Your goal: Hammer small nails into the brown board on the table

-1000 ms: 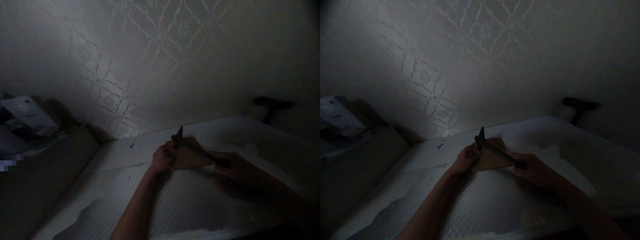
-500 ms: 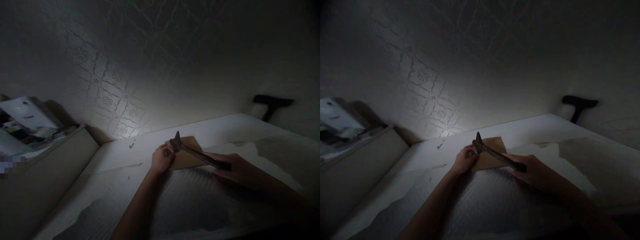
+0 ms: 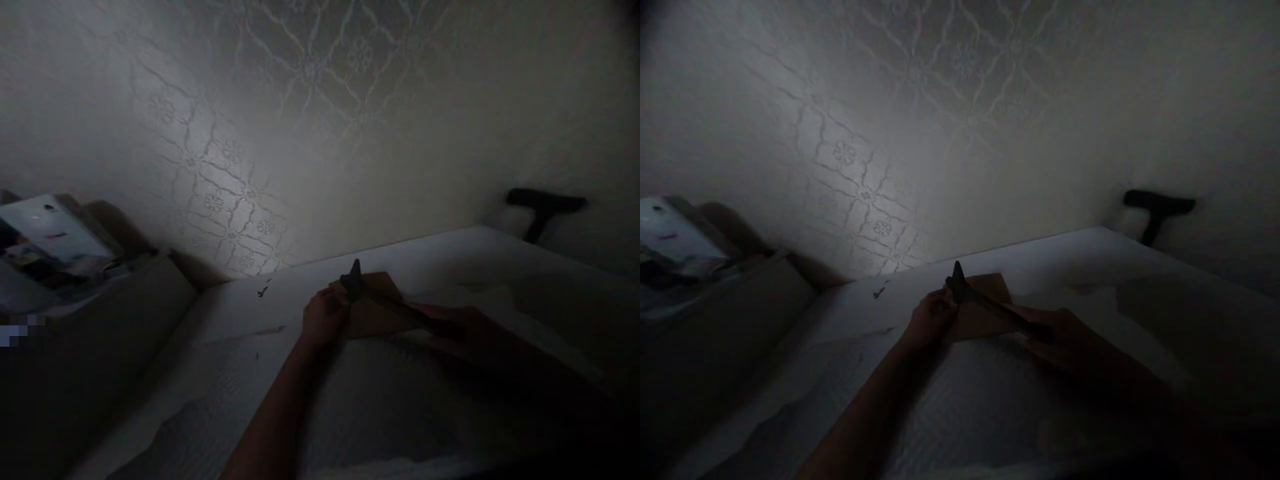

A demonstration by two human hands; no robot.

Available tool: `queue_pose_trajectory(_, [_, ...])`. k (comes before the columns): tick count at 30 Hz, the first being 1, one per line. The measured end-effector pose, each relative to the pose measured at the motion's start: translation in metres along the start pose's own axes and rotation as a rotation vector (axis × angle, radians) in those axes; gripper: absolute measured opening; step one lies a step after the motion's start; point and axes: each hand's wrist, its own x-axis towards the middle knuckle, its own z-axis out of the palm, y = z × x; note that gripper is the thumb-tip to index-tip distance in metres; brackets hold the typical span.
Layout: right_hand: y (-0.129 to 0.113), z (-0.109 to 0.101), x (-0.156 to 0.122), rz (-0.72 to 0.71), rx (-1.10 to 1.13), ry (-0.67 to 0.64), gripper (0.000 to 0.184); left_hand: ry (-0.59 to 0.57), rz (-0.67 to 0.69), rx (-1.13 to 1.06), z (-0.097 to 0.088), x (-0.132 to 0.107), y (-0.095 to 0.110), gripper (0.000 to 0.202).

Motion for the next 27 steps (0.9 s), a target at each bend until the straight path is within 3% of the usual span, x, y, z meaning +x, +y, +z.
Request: queue_pose_trajectory(27, [-0.0016, -0.0002, 0.0005, -0.019, 0.024, -0.014, 0.055, 0.018, 0.003, -0.020, -0.0023, -0.0009, 0.0037, 0.012])
